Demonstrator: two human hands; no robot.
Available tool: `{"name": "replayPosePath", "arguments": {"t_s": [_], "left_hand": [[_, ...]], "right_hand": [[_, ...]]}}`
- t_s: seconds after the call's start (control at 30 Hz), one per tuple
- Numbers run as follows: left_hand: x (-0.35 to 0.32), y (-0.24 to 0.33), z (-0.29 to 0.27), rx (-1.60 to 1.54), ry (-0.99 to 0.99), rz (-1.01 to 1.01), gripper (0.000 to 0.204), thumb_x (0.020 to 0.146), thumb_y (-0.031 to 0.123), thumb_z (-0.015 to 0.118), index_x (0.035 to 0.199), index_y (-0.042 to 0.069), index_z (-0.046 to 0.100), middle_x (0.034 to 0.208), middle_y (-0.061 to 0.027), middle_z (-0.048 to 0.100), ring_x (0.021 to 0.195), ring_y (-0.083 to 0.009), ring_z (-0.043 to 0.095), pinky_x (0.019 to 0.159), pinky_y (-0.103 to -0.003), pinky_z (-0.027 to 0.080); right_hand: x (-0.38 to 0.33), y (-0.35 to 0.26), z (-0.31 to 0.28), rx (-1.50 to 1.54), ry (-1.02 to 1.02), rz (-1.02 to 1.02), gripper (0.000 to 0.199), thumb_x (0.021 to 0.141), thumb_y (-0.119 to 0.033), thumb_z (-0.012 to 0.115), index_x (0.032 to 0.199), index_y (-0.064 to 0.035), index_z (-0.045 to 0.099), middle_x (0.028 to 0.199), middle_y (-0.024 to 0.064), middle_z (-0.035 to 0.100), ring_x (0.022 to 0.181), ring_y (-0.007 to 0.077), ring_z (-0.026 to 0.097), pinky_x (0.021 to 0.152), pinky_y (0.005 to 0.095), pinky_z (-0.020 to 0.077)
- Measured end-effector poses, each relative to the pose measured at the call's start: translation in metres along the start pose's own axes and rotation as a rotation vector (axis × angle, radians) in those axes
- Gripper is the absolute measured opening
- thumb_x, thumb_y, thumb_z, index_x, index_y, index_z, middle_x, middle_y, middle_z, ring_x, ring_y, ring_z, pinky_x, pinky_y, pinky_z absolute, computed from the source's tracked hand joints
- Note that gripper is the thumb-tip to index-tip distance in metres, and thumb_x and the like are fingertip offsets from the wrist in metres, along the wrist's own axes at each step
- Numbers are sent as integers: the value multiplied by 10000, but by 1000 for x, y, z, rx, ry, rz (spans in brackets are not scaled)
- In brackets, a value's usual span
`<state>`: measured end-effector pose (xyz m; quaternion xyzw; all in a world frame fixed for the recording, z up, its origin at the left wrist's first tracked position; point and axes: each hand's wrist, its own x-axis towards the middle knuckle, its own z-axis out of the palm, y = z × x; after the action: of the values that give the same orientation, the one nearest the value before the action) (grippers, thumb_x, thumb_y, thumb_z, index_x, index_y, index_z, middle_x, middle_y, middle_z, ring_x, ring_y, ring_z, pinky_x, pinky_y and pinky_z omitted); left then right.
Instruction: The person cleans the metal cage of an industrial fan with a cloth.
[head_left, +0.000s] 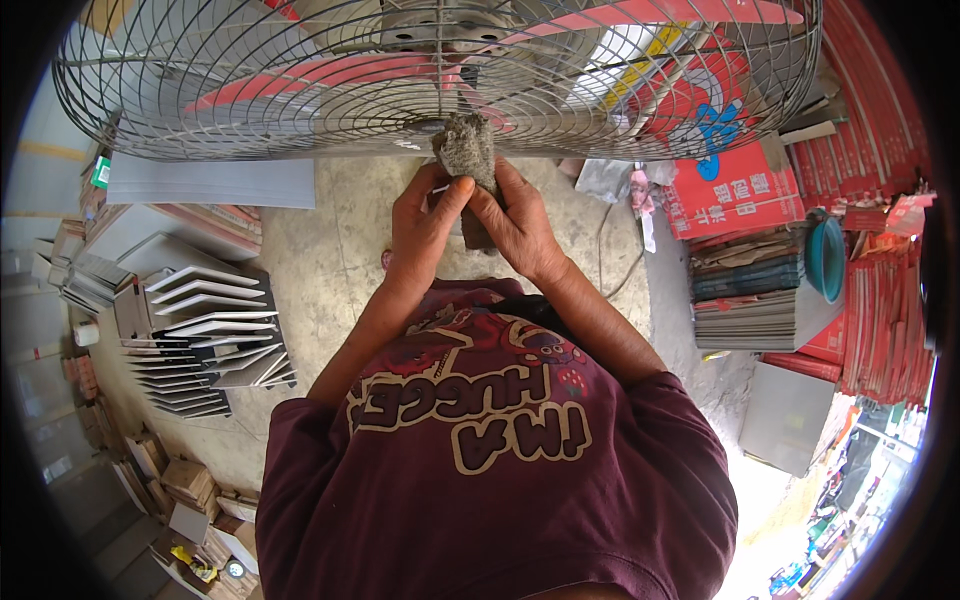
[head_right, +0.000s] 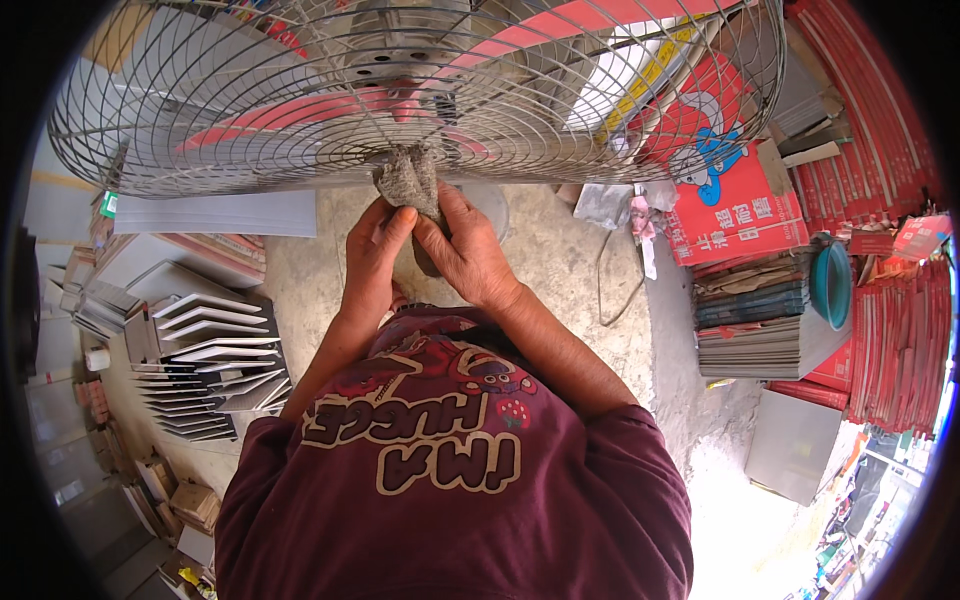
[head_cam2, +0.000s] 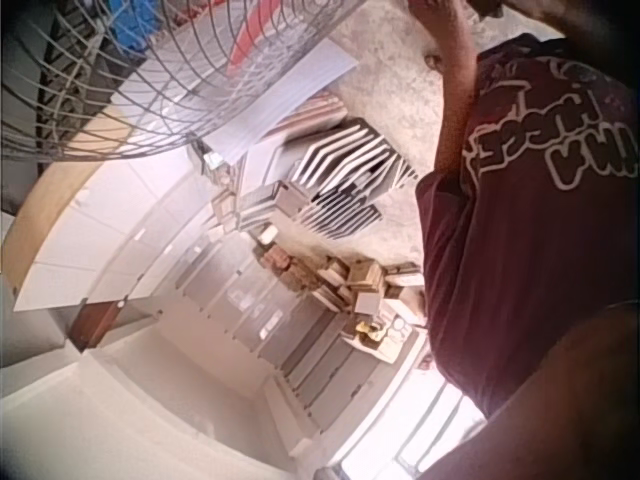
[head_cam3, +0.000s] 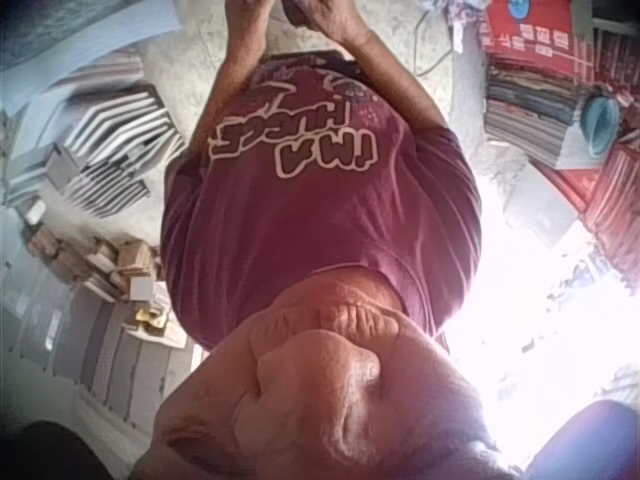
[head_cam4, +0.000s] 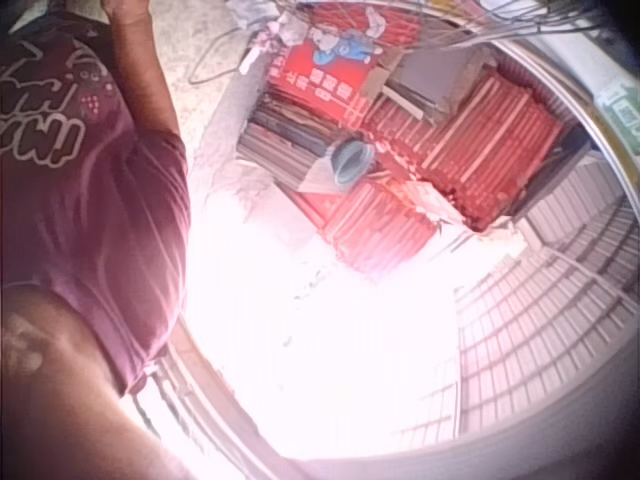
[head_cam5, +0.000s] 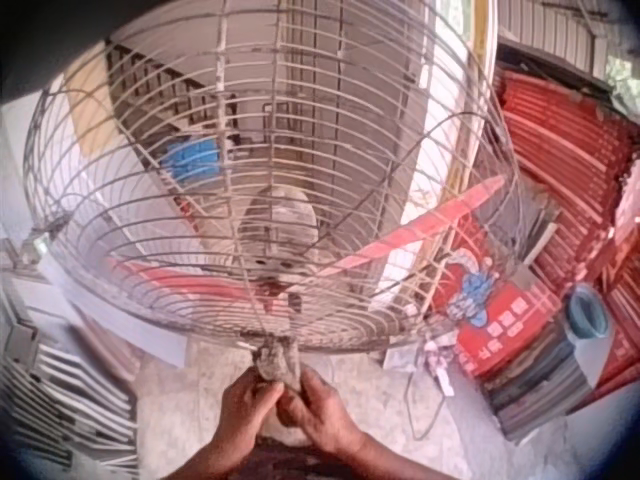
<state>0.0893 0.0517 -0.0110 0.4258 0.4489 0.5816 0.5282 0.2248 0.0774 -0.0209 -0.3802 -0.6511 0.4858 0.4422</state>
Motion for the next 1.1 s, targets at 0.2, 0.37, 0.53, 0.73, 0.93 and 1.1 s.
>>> {"name": "replayPosePath", "arguments": {"t_s": [0.2, 0.37, 0.53, 0.73, 0.93, 1.1], "left_hand": [[14, 28, 9, -37, -24, 63, 241, 873, 185, 654, 1034, 15, 594, 904, -19, 620, 810, -61, 528, 723, -226, 421], [25, 37, 13, -54, -21, 106, 217, 854, 178, 680, 977, 17, 602, 878, -13, 618, 799, -60, 530, 708, -217, 415], [30, 9, 12, -92, 56, -46, 221, 839, 171, 700, 988, 27, 625, 871, 9, 600, 803, -60, 520, 696, -216, 404], [30, -36, -7, -239, 31, -311, 294, 862, 254, 669, 1013, 9, 611, 868, -5, 599, 792, -80, 536, 702, -217, 420], [20, -44, -10, -328, 21, -506, 277, 897, 249, 615, 1026, 5, 596, 908, -55, 622, 771, -117, 602, 644, -256, 485], [19, -35, -7, -183, -56, -351, 295, 897, 269, 616, 1043, 13, 595, 900, -28, 607, 787, -89, 561, 671, -231, 452]], "right_hand": [[5, -24, -1, 74, 87, -48, 415, 884, -201, 597, 1210, 9, 449, 912, 127, 613, 827, 151, 568, 736, 289, 472], [9, -40, -2, 8, 164, -9, 465, 852, -244, 653, 1189, 16, 464, 856, 102, 613, 755, 107, 540, 675, 276, 475], [6, -9, -4, 70, 113, 233, 391, 857, -271, 659, 1088, 25, 548, 821, 66, 620, 744, 90, 536, 651, 260, 463], [-2, 26, 5, 267, 65, 418, 367, 879, -294, 627, 1040, 33, 591, 849, 53, 632, 758, 96, 556, 667, 262, 471], [-11, 38, 12, 323, 44, 596, 317, 906, -289, 593, 1014, 9, 594, 865, 28, 629, 758, 81, 559, 661, 240, 459], [-14, 34, 13, 222, 53, 420, 353, 886, -280, 610, 1031, 38, 567, 806, 39, 600, 746, 94, 529, 652, 263, 461]]}}
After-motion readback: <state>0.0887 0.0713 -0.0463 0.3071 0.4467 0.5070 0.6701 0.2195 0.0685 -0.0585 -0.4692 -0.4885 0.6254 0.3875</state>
